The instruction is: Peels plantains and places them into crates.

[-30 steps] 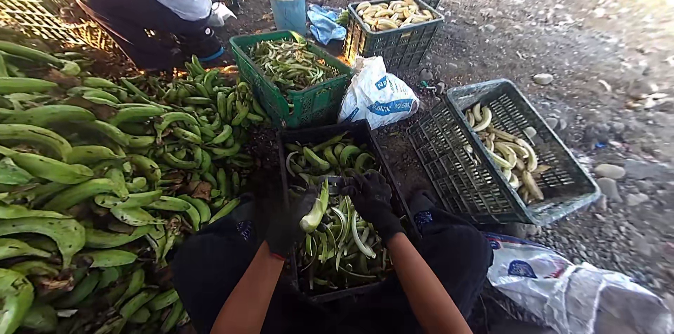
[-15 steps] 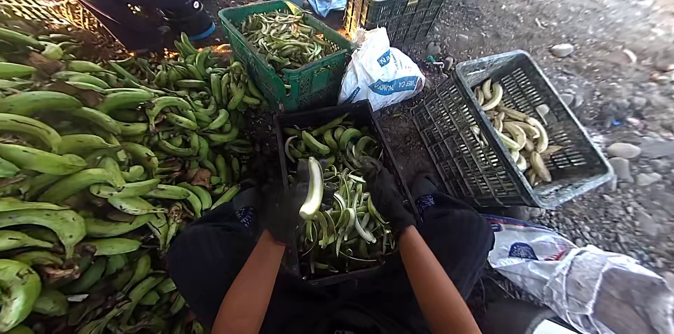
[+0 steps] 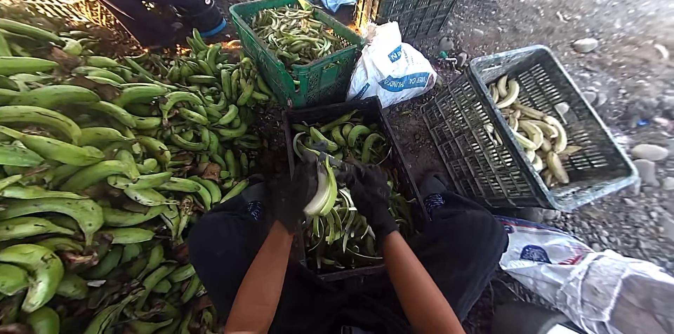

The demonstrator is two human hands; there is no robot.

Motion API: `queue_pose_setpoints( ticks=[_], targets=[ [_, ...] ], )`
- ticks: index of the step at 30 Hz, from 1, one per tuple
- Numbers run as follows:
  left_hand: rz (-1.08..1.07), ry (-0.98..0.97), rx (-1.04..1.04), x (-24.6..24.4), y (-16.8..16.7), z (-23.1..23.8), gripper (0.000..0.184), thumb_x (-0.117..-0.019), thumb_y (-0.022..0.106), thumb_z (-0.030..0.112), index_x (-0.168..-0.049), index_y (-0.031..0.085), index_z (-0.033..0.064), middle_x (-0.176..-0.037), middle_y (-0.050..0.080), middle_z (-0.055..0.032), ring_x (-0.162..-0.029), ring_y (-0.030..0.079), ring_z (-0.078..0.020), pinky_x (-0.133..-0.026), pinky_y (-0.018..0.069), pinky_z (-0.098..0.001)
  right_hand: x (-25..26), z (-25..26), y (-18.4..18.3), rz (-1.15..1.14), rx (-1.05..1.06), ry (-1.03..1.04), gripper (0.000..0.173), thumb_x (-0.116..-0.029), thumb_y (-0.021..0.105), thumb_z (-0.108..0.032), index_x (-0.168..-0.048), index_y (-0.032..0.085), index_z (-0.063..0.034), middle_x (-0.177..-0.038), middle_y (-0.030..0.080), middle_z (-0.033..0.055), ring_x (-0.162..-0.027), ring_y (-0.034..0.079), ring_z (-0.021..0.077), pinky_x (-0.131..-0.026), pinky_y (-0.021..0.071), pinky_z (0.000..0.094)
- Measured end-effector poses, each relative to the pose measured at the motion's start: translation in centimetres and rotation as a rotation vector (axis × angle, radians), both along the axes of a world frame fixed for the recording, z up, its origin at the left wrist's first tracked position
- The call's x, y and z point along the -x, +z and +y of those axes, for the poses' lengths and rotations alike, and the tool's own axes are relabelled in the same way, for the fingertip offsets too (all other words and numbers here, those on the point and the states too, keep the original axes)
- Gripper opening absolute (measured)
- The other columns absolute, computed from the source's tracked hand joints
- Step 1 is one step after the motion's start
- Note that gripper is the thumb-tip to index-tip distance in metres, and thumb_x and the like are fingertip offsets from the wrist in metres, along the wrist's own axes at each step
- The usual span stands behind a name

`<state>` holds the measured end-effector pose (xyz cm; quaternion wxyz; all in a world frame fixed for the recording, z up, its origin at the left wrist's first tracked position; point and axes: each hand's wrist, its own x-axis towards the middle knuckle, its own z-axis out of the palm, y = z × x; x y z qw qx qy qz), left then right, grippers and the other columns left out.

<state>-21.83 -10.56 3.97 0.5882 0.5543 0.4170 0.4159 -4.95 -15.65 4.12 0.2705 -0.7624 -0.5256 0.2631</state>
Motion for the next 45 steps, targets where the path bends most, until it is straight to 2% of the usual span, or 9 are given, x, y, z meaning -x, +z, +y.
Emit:
queue_pose_setpoints(
  ticks=[4, 7, 10, 14, 20, 27, 33, 38, 45],
  targets=[
    [0.333, -0.316, 0.115, -0.1, 2.4, -1.4, 0.042, -0.1091, 0.034, 0.016, -0.137, 0.048, -0.0113, -0.121, 0.062, -0.0208, -0.108, 0.060, -0.0136, -0.099, 0.0481, -0.0297, -2.2, 3.0, 0.6, -0.068, 0.081, 0.123, 0.052, -0.1022, 0.041, -0.060, -0.130, 0.070, -0.0270, -0.127, 0.066, 0.0149, -0.122, 0.057, 0.0410, -0.092, 0.0426, 0.0671],
    [-0.025, 0.034, 0.075, -0.7, 0.2, -0.4, 0.049, -0.1094, 0.024, 0.030, -0.138, 0.050, -0.0010, -0.101, 0.069, -0.0112, -0.084, 0.068, -0.0155, -0.078, 0.0592, -0.0341, -2.1, 2.6, 0.2, 0.035, 0.025, 0.036, 0.054, -0.1023, 0.041, -0.059, -0.130, 0.068, -0.0205, -0.126, 0.067, 0.0154, -0.120, 0.059, 0.0381, -0.094, 0.0446, 0.0648],
    [-0.342, 0.472, 0.065, -0.8, -1.3, 1.1, 0.056, -0.1102, 0.018, 0.041, -0.145, 0.048, 0.0095, -0.116, 0.068, -0.0130, -0.098, 0.068, -0.0205, -0.085, 0.0586, -0.0418, 0.0, 0.6, -0.6, 0.031, 0.022, -0.022, 0.059, -0.0967, 0.048, -0.061, -0.136, 0.066, -0.0210, -0.130, 0.063, 0.0215, -0.125, 0.056, 0.0435, -0.097, 0.0438, 0.0667],
    [-0.406, 0.728, 0.031, -0.8, -1.6, 0.2, 0.044, -0.1109, 0.019, 0.026, -0.133, 0.045, -0.0021, -0.111, 0.056, -0.0091, -0.101, 0.057, -0.0084, -0.089, 0.0503, -0.0274, 3.8, -2.3, -3.7, -0.013, -0.340, 0.003, 0.063, -0.0870, 0.056, -0.061, -0.126, 0.074, -0.0156, -0.123, 0.066, 0.0271, -0.117, 0.058, 0.0510, -0.095, 0.0411, 0.0697],
    [-0.550, 0.187, 0.124, -0.8, -0.7, 1.5, 0.065, -0.1072, 0.013, 0.055, -0.148, 0.046, 0.0177, -0.112, 0.070, -0.0052, -0.095, 0.069, -0.0147, -0.082, 0.0590, -0.0348, 0.7, 0.8, -0.4, -0.025, -0.171, 0.002, 0.060, -0.0927, 0.046, -0.066, -0.128, 0.073, -0.0257, -0.119, 0.068, 0.0211, -0.115, 0.060, 0.0445, -0.090, 0.0449, 0.0662],
    [0.287, 0.266, 0.043, -0.5, -0.8, 1.4, 0.054, -0.1119, 0.021, 0.036, -0.150, 0.044, 0.0055, -0.132, 0.060, -0.0195, -0.116, 0.060, -0.0231, -0.101, 0.0489, -0.0416, 0.5, -0.2, -1.1, -0.290, -0.279, -0.005, 0.072, -0.0890, 0.047, -0.076, -0.130, 0.072, -0.0224, -0.122, 0.066, 0.0260, -0.117, 0.057, 0.0513, -0.095, 0.0382, 0.0717],
    [0.370, -0.060, -0.272, -0.7, 1.8, 0.4, 0.048, -0.1098, 0.025, 0.018, -0.144, 0.047, -0.0084, -0.139, 0.057, -0.0240, -0.129, 0.055, -0.0201, -0.112, 0.0397, -0.0337, -1.6, 1.5, 1.9, -0.056, 0.087, 0.096, 0.053, -0.1045, 0.040, -0.055, -0.125, 0.071, -0.0177, -0.115, 0.071, 0.0163, -0.113, 0.063, 0.0388, -0.090, 0.0450, 0.0647],
    [0.534, -0.153, -0.298, -1.0, 2.0, -0.6, 0.044, -0.1067, 0.032, 0.014, -0.122, 0.057, -0.0191, -0.111, 0.064, -0.0341, -0.109, 0.063, -0.0365, -0.102, 0.0465, -0.0453, -2.4, 2.0, 1.4, 0.032, 0.091, 0.165, 0.050, -0.1087, 0.037, -0.048, -0.115, 0.073, -0.0139, -0.107, 0.072, 0.0138, -0.107, 0.066, 0.0338, -0.089, 0.0465, 0.0609],
    [0.355, 0.028, 0.013, -2.4, 1.4, -1.0, 0.058, -0.1099, 0.014, 0.024, -0.123, 0.058, -0.0114, -0.098, 0.067, -0.0215, -0.090, 0.067, -0.0237, -0.086, 0.0557, -0.0401, -1.4, 1.5, -0.6, 0.134, 0.066, 0.013, 0.054, -0.1044, 0.036, -0.053, -0.124, 0.069, -0.0140, -0.117, 0.069, 0.0147, -0.115, 0.063, 0.0327, -0.096, 0.0460, 0.0585]
  ],
)
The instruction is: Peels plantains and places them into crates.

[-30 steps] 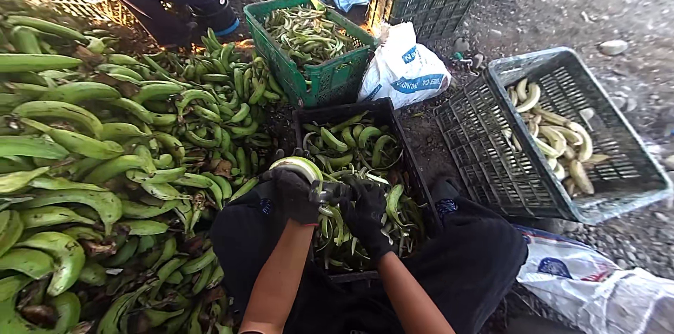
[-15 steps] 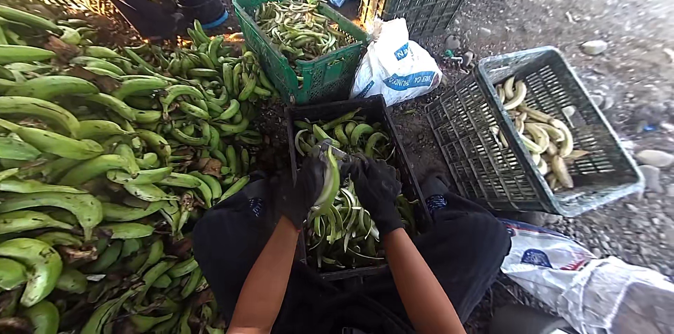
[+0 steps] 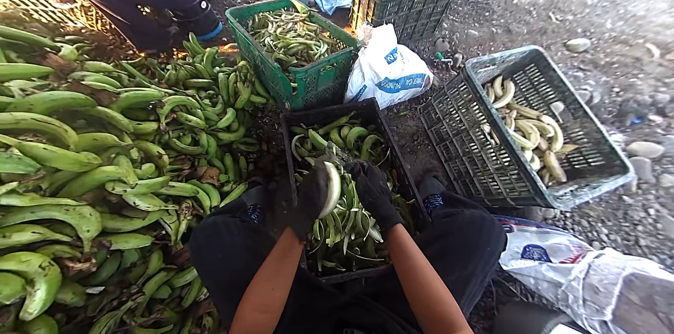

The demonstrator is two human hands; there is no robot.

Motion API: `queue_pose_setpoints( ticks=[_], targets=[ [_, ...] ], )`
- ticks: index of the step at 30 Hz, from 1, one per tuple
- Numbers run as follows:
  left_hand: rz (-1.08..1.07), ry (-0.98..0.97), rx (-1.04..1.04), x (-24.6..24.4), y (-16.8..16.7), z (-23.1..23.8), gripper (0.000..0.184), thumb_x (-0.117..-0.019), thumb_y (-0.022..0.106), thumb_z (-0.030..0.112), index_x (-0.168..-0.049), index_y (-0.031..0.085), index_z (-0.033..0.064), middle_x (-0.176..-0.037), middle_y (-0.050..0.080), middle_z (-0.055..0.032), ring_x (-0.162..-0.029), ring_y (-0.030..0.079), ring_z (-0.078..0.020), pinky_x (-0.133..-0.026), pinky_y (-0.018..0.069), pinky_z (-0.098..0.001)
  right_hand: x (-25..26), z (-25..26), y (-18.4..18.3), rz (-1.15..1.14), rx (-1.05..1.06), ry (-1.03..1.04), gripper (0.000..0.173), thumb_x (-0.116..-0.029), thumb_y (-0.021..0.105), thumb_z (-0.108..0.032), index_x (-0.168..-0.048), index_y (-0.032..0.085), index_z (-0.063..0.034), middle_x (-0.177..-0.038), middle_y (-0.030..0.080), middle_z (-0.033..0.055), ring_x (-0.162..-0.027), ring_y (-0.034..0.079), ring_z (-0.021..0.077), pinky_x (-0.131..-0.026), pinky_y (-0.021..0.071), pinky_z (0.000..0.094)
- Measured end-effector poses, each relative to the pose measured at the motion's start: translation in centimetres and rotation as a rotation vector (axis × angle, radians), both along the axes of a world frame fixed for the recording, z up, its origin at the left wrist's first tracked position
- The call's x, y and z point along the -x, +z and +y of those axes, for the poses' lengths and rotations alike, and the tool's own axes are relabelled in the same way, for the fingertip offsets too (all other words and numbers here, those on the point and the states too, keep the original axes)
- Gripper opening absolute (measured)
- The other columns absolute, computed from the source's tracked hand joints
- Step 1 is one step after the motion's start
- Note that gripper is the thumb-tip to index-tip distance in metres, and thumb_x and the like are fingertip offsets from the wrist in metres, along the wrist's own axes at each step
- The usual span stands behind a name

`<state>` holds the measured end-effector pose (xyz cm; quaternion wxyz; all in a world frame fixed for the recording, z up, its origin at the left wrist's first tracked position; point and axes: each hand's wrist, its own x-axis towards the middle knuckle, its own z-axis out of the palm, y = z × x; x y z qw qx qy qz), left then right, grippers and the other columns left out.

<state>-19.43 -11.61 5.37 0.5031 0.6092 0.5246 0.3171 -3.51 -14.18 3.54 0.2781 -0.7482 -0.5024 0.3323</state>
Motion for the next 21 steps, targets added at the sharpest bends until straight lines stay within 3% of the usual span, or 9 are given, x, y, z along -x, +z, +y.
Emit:
queue_pose_setpoints(
  ticks=[2, 4, 8, 11, 13, 15, 17, 19, 21],
  targets=[
    [-0.361, 0.250, 0.227, -0.1, -1.0, 0.7, 0.063, -0.1118, 0.012, 0.041, -0.114, 0.058, -0.0026, -0.082, 0.064, -0.0102, -0.070, 0.064, -0.0157, -0.066, 0.0575, -0.0327, 0.0, -0.7, 0.0, -0.009, 0.021, 0.064, 0.062, -0.1010, 0.040, -0.058, -0.137, 0.061, -0.0127, -0.130, 0.063, 0.0196, -0.126, 0.056, 0.0381, -0.102, 0.0439, 0.0611],
    [-0.742, 0.333, 0.437, 0.6, -1.8, 1.3, 0.054, -0.1102, 0.021, 0.049, -0.109, 0.056, 0.0084, -0.075, 0.061, -0.0039, -0.062, 0.061, -0.0123, -0.057, 0.0553, -0.0297, 0.3, -2.0, -0.3, -0.133, 0.036, 0.179, 0.070, -0.0939, 0.047, -0.067, -0.146, 0.056, -0.0207, -0.141, 0.057, 0.0234, -0.133, 0.050, 0.0447, -0.103, 0.0424, 0.0653],
    [-0.971, 0.403, 0.636, 1.5, -2.1, 1.8, 0.040, -0.1106, 0.027, 0.041, -0.101, 0.051, 0.0092, -0.069, 0.055, -0.0045, -0.054, 0.058, -0.0125, -0.049, 0.0524, -0.0243, 1.1, -4.7, -2.8, -0.357, -0.394, 0.183, 0.079, -0.0794, 0.056, -0.078, -0.131, 0.072, -0.0211, -0.123, 0.065, 0.0287, -0.119, 0.056, 0.0554, -0.097, 0.0383, 0.0741],
    [-0.991, 0.429, 0.697, 1.1, -1.9, 2.0, 0.040, -0.1104, 0.026, 0.039, -0.095, 0.050, 0.0101, -0.064, 0.055, -0.0034, -0.050, 0.057, -0.0119, -0.046, 0.0512, -0.0239, 0.8, -4.6, -3.6, -0.412, -0.569, 0.091, 0.073, -0.0799, 0.057, -0.076, -0.122, 0.076, -0.0195, -0.114, 0.069, 0.0254, -0.111, 0.060, 0.0526, -0.095, 0.0400, 0.0723],
    [-0.936, 0.404, 0.621, 0.6, -1.5, 1.9, 0.041, -0.1107, 0.025, 0.037, -0.096, 0.052, 0.0087, -0.064, 0.057, -0.0036, -0.050, 0.058, -0.0121, -0.047, 0.0528, -0.0259, 0.8, -4.5, -2.5, -0.374, -0.440, 0.083, 0.068, -0.0829, 0.058, -0.072, -0.126, 0.074, -0.0221, -0.118, 0.068, 0.0254, -0.114, 0.060, 0.0518, -0.094, 0.0419, 0.0714],
    [-0.835, 0.316, 0.452, -0.1, -0.8, 1.0, 0.039, -0.1125, 0.028, 0.034, -0.115, 0.054, 0.0054, -0.074, 0.061, -0.0049, -0.060, 0.062, -0.0132, -0.055, 0.0565, -0.0295, 1.0, -3.8, -1.2, -0.261, -0.193, 0.051, 0.054, -0.0909, 0.059, -0.059, -0.131, 0.071, -0.0251, -0.126, 0.066, 0.0226, -0.121, 0.058, 0.0473, -0.095, 0.0435, 0.0686],
    [-0.807, 0.291, 0.331, -1.2, -0.7, 0.3, 0.041, -0.1127, 0.026, 0.032, -0.106, 0.056, 0.0059, -0.070, 0.062, -0.0015, -0.060, 0.063, -0.0100, -0.055, 0.0566, -0.0273, 1.0, -2.5, -0.5, -0.180, 0.026, 0.021, 0.046, -0.0993, 0.049, -0.055, -0.131, 0.070, -0.0290, -0.127, 0.068, 0.0134, -0.124, 0.059, 0.0364, -0.098, 0.0457, 0.0625],
    [-0.737, 0.318, 0.252, -1.4, -0.9, 0.3, 0.043, -0.1126, 0.023, 0.033, -0.116, 0.053, 0.0034, -0.078, 0.060, -0.0019, -0.066, 0.061, -0.0089, -0.060, 0.0564, -0.0279, 1.1, -2.0, -0.3, -0.185, 0.089, 0.034, 0.047, -0.1007, 0.045, -0.057, -0.133, 0.068, -0.0316, -0.129, 0.067, 0.0109, -0.126, 0.058, 0.0350, -0.096, 0.0466, 0.0619],
    [-0.654, 0.337, 0.249, -0.8, -1.1, 0.6, 0.050, -0.1125, 0.021, 0.038, -0.124, 0.051, 0.0002, -0.083, 0.062, -0.0059, -0.068, 0.062, -0.0110, -0.060, 0.0562, -0.0302, 1.5, -2.6, -0.1, -0.227, 0.015, 0.024, 0.053, -0.0969, 0.050, -0.059, -0.139, 0.065, -0.0299, -0.135, 0.063, 0.0177, -0.130, 0.053, 0.0419, -0.098, 0.0436, 0.0648]
  ],
)
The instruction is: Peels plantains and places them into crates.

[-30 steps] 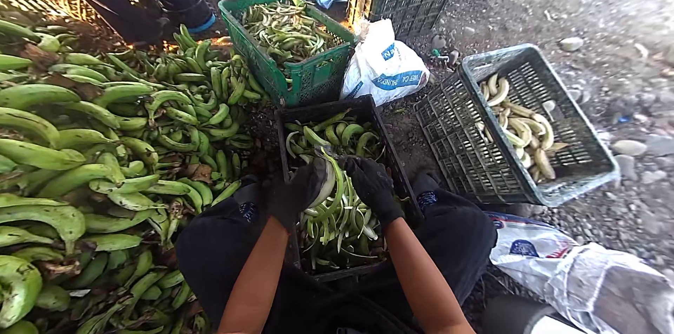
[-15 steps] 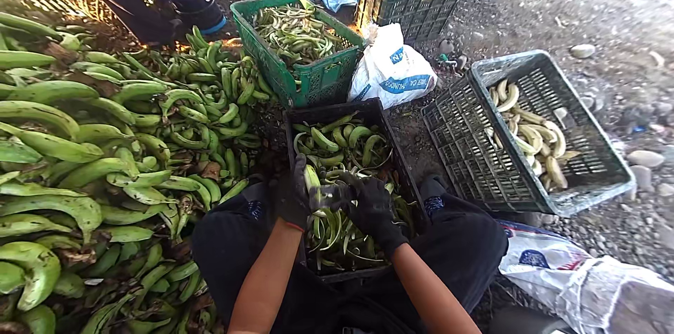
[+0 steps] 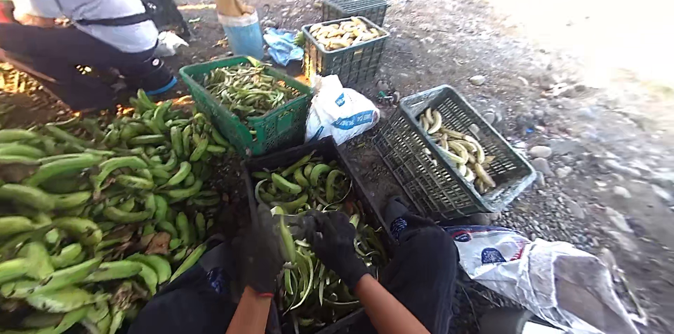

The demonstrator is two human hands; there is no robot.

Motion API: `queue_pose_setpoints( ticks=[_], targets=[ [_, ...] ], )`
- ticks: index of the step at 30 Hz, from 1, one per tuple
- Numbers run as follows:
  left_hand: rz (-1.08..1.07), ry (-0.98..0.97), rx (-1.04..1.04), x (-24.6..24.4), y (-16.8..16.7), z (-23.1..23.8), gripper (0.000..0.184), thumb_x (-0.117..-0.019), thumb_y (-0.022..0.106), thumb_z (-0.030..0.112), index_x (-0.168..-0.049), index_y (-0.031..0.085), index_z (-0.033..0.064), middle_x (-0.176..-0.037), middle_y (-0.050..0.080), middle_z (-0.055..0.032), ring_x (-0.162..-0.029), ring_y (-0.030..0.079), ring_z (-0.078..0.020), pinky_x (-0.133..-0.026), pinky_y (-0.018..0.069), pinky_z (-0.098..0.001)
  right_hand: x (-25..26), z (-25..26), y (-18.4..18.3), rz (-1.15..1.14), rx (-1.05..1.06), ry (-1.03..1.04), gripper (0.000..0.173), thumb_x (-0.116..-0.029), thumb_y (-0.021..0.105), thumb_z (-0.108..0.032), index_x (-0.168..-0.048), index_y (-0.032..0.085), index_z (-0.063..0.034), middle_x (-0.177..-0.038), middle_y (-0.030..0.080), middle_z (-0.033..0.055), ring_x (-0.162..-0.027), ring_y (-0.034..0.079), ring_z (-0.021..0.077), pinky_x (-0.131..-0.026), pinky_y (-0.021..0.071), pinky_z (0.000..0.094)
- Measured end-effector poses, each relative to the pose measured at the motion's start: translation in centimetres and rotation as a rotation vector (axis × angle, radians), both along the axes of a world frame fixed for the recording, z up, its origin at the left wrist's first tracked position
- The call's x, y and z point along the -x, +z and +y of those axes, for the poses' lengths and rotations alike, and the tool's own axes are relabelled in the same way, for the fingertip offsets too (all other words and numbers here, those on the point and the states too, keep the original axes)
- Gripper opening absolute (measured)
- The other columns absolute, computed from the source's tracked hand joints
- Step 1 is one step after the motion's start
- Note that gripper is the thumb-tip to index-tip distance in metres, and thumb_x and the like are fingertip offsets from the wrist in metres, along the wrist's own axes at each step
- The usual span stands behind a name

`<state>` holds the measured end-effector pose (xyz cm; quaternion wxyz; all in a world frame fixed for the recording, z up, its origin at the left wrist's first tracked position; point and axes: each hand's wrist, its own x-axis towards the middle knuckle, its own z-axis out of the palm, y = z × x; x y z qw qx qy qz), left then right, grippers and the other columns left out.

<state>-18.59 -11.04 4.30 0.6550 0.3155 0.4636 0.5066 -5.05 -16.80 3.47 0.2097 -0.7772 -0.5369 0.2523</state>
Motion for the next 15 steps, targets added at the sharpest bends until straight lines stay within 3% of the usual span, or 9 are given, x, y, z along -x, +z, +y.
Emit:
queue_pose_setpoints(
  ticks=[2, 4, 5, 6, 7, 9, 12, 14, 15],
  targets=[
    [0.167, -0.001, -0.020, 0.0, -0.2, 0.4, 0.051, -0.1125, 0.023, 0.039, -0.125, 0.053, -0.0006, -0.086, 0.063, -0.0079, -0.069, 0.063, -0.0114, -0.061, 0.0562, -0.0298, 0.0, -0.3, -0.1, 0.021, -0.069, -0.010, 0.057, -0.0942, 0.053, -0.059, -0.138, 0.066, -0.0265, -0.135, 0.062, 0.0213, -0.130, 0.052, 0.0449, -0.098, 0.0417, 0.0669],
    [0.521, -0.067, -0.176, -0.4, 0.8, -0.1, 0.050, -0.1125, 0.022, 0.028, -0.129, 0.054, -0.0062, -0.103, 0.064, -0.0160, -0.088, 0.064, -0.0164, -0.081, 0.0557, -0.0340, -0.2, 0.0, 0.0, 0.115, -0.012, -0.029, 0.054, -0.0983, 0.046, -0.058, -0.139, 0.065, -0.0274, -0.134, 0.063, 0.0166, -0.129, 0.054, 0.0391, -0.099, 0.0436, 0.0636],
    [0.727, -0.125, -0.270, -0.6, 1.7, -0.5, 0.046, -0.1112, 0.026, 0.022, -0.131, 0.054, -0.0080, -0.112, 0.065, -0.0226, -0.100, 0.065, -0.0241, -0.092, 0.0531, -0.0408, -0.3, 0.3, 0.1, 0.174, 0.020, -0.042, 0.051, -0.1016, 0.042, -0.056, -0.136, 0.066, -0.0265, -0.131, 0.065, 0.0136, -0.125, 0.058, 0.0348, -0.098, 0.0451, 0.0611],
    [0.867, -0.181, -0.337, -0.8, 2.3, -0.9, 0.045, -0.1110, 0.028, 0.020, -0.137, 0.052, -0.0090, -0.121, 0.063, -0.0278, -0.112, 0.064, -0.0308, -0.101, 0.0490, -0.0460, -0.5, 0.5, 0.0, 0.235, 0.031, -0.045, 0.050, -0.1039, 0.040, -0.053, -0.134, 0.068, -0.0238, -0.128, 0.067, 0.0125, -0.122, 0.061, 0.0320, -0.099, 0.0461, 0.0595],
    [0.914, -0.212, -0.377, -0.8, 2.3, -1.3, 0.048, -0.1112, 0.027, 0.021, -0.142, 0.049, -0.0086, -0.129, 0.061, -0.0283, -0.119, 0.061, -0.0305, -0.107, 0.0456, -0.0444, -0.7, 0.6, -0.1, 0.287, 0.037, -0.035, 0.050, -0.1050, 0.038, -0.051, -0.132, 0.068, -0.0215, -0.125, 0.068, 0.0119, -0.119, 0.063, 0.0304, -0.098, 0.0470, 0.0588],
    [0.896, -0.237, -0.458, -0.2, 1.6, -1.4, 0.050, -0.1106, 0.027, 0.023, -0.143, 0.049, -0.0085, -0.133, 0.060, -0.0274, -0.123, 0.060, -0.0267, -0.109, 0.0442, -0.0402, -1.0, 0.9, -0.3, 0.375, 0.036, 0.001, 0.050, -0.1062, 0.037, -0.049, -0.127, 0.070, -0.0182, -0.119, 0.071, 0.0106, -0.113, 0.065, 0.0274, -0.095, 0.0488, 0.0576],
    [0.944, -0.311, -0.637, 0.2, 1.3, -2.2, 0.053, -0.1060, 0.033, 0.026, -0.127, 0.059, -0.0150, -0.115, 0.066, -0.0315, -0.107, 0.067, -0.0360, -0.097, 0.0506, -0.0508, -1.4, 0.7, -0.5, 0.492, 0.022, 0.037, 0.055, -0.1093, 0.031, -0.048, -0.123, 0.068, -0.0099, -0.112, 0.070, 0.0128, -0.106, 0.066, 0.0262, -0.093, 0.0491, 0.0548],
    [0.836, -0.282, -0.549, 0.2, 1.5, -2.5, 0.053, -0.1078, 0.031, 0.024, -0.132, 0.055, -0.0165, -0.120, 0.065, -0.0312, -0.111, 0.065, -0.0335, -0.101, 0.0493, -0.0473, -1.3, 0.7, -0.8, 0.501, -0.037, 0.024, 0.053, -0.1085, 0.034, -0.049, -0.123, 0.068, -0.0105, -0.113, 0.070, 0.0125, -0.108, 0.065, 0.0254, -0.094, 0.0491, 0.0534],
    [0.707, -0.213, -0.459, 0.1, 1.6, -2.3, 0.050, -0.1092, 0.029, 0.024, -0.129, 0.056, -0.0142, -0.109, 0.066, -0.0250, -0.098, 0.065, -0.0265, -0.092, 0.0528, -0.0424, -1.1, 0.6, -1.1, 0.469, -0.081, 0.012, 0.051, -0.1065, 0.037, -0.049, -0.126, 0.069, -0.0126, -0.117, 0.070, 0.0125, -0.112, 0.064, 0.0263, -0.097, 0.0487, 0.0540]
  ],
)
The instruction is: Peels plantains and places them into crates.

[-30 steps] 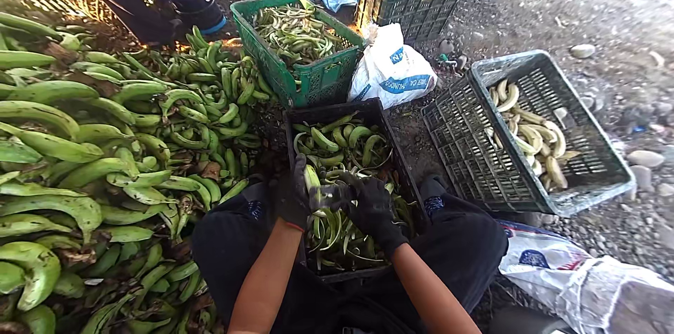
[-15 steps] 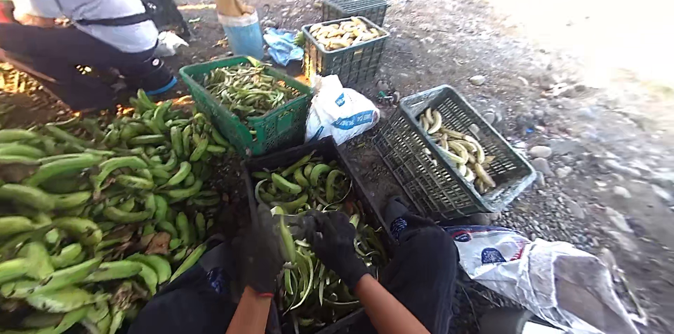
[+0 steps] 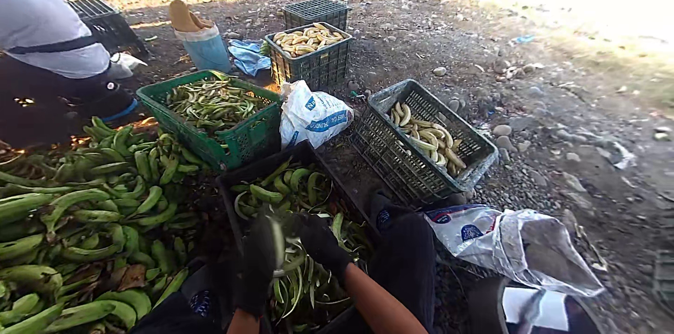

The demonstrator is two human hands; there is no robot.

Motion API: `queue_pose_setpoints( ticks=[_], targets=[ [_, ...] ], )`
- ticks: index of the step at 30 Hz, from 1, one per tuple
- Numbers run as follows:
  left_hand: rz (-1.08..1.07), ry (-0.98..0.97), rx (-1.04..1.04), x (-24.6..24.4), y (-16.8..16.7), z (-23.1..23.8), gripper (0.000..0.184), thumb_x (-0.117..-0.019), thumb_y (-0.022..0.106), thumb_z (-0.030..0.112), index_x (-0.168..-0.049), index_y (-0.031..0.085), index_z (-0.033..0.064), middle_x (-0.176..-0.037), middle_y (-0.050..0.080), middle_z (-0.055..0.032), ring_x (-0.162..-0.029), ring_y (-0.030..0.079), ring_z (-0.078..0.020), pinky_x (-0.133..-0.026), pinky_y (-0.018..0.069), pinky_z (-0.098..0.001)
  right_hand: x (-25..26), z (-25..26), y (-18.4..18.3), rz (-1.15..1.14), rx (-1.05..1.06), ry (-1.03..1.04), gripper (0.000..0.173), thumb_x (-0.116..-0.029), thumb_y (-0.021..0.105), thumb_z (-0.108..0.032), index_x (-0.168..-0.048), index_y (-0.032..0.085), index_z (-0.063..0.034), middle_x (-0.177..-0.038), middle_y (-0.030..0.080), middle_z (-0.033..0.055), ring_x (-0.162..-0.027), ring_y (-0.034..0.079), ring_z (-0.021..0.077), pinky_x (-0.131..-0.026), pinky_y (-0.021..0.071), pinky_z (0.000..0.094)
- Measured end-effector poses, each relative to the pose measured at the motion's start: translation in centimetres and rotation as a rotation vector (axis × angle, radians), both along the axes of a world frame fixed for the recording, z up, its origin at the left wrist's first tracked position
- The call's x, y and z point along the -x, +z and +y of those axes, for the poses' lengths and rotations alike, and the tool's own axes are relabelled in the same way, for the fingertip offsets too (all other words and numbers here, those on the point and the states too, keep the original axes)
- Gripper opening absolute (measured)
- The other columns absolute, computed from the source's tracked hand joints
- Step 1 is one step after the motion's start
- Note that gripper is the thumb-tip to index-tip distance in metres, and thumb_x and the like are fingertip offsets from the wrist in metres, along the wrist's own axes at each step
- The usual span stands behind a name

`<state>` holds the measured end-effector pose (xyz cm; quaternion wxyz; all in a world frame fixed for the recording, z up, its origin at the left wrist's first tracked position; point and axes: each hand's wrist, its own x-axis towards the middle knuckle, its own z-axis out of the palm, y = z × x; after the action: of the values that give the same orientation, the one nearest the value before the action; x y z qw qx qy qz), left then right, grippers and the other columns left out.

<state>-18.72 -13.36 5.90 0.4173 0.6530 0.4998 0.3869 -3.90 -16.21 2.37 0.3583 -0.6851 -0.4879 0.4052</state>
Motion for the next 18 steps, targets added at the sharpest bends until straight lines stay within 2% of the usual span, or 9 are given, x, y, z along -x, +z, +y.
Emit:
queue_pose_setpoints(
  ticks=[2, 3, 5, 7, 9, 11, 14, 16, 18],
  targets=[
    [-0.468, 0.043, 0.238, 0.4, -0.2, 1.2, 0.051, -0.1109, 0.017, 0.029, -0.112, 0.060, 0.0035, -0.080, 0.068, -0.0037, -0.070, 0.066, -0.0082, -0.064, 0.0587, -0.0264, 0.2, -0.9, -0.4, -0.122, -0.073, 0.005, 0.047, -0.1031, 0.048, -0.046, -0.136, 0.067, -0.0175, -0.130, 0.066, 0.0157, -0.125, 0.058, 0.0330, -0.105, 0.0443, 0.0577],
    [-0.716, 0.015, 0.416, 0.9, -0.7, 2.0, 0.060, -0.1105, 0.012, 0.039, -0.104, 0.063, 0.0069, -0.071, 0.068, -0.0028, -0.060, 0.067, -0.0101, -0.054, 0.0586, -0.0279, 0.1, -1.7, -0.6, -0.212, -0.114, 0.040, 0.047, -0.0995, 0.055, -0.046, -0.138, 0.066, -0.0198, -0.135, 0.063, 0.0186, -0.129, 0.054, 0.0380, -0.107, 0.0417, 0.0608],
    [-0.890, -0.037, 0.627, 2.6, -1.7, 3.1, 0.059, -0.1097, 0.014, 0.046, -0.100, 0.060, 0.0094, -0.071, 0.067, -0.0034, -0.058, 0.065, -0.0112, -0.053, 0.0573, -0.0276, -0.2, -3.1, -1.4, -0.356, -0.280, 0.110, 0.053, -0.0882, 0.070, -0.048, -0.134, 0.069, -0.0218, -0.134, 0.062, 0.0231, -0.131, 0.051, 0.0469, -0.105, 0.0377, 0.0681],
    [-0.896, -0.040, 0.688, 3.2, -2.0, 3.3, 0.052, -0.1096, 0.018, 0.040, -0.099, 0.058, 0.0093, -0.073, 0.068, -0.0044, -0.057, 0.065, -0.0099, -0.052, 0.0562, -0.0236, -0.5, -4.0, -2.2, -0.426, -0.424, 0.126, 0.058, -0.0817, 0.073, -0.052, -0.131, 0.071, -0.0222, -0.130, 0.065, 0.0226, -0.128, 0.052, 0.0493, -0.103, 0.0374, 0.0708],
    [-0.854, -0.046, 0.678, 3.0, -2.1, 3.1, 0.049, -0.1101, 0.019, 0.036, -0.101, 0.059, 0.0085, -0.074, 0.069, -0.0040, -0.061, 0.066, -0.0107, -0.056, 0.0583, -0.0255, -0.5, -4.3, -1.9, -0.440, -0.446, 0.071, 0.054, -0.0816, 0.074, -0.048, -0.129, 0.073, -0.0207, -0.128, 0.066, 0.0221, -0.125, 0.055, 0.0493, -0.098, 0.0405, 0.0705],
    [-0.792, 0.002, 0.652, 2.5, -1.4, 2.7, 0.044, -0.1116, 0.021, 0.035, -0.110, 0.054, 0.0065, -0.078, 0.068, -0.0044, -0.066, 0.068, -0.0127, -0.059, 0.0592, -0.0288, -0.5, -4.4, -0.6, -0.432, -0.351, 0.062, 0.053, -0.0840, 0.073, -0.047, -0.130, 0.072, -0.0196, -0.129, 0.065, 0.0237, -0.124, 0.055, 0.0492, -0.098, 0.0406, 0.0700],
    [-0.624, 0.150, 0.563, 1.9, -0.2, 2.4, 0.044, -0.1129, 0.021, 0.033, -0.117, 0.052, 0.0026, -0.079, 0.064, -0.0051, -0.063, 0.064, -0.0124, -0.056, 0.0573, -0.0293, 0.0, -3.7, 0.3, -0.414, -0.172, 0.064, 0.047, -0.0932, 0.062, -0.047, -0.133, 0.070, -0.0242, -0.129, 0.065, 0.0212, -0.123, 0.058, 0.0436, -0.097, 0.0452, 0.0643],
    [-0.475, 0.209, 0.468, 2.2, -1.1, 2.4, 0.048, -0.1126, 0.027, 0.036, -0.124, 0.057, -0.0009, -0.092, 0.064, -0.0102, -0.076, 0.064, -0.0149, -0.069, 0.0573, -0.0342, 0.5, -2.8, 0.8, -0.394, -0.019, 0.083, 0.046, -0.0994, 0.052, -0.051, -0.136, 0.067, -0.0286, -0.132, 0.065, 0.0184, -0.125, 0.057, 0.0399, -0.096, 0.0464, 0.0613],
    [-0.379, 0.196, 0.426, 2.5, -2.3, 2.6, 0.055, -0.1111, 0.029, 0.044, -0.126, 0.060, 0.0010, -0.103, 0.066, -0.0135, -0.088, 0.065, -0.0177, -0.079, 0.0568, -0.0384, 0.6, -2.1, 0.9, -0.353, 0.021, 0.096, 0.048, -0.0984, 0.051, -0.053, -0.135, 0.068, -0.0275, -0.129, 0.066, 0.0181, -0.124, 0.057, 0.0398, -0.096, 0.0452, 0.0623]
  ],
)
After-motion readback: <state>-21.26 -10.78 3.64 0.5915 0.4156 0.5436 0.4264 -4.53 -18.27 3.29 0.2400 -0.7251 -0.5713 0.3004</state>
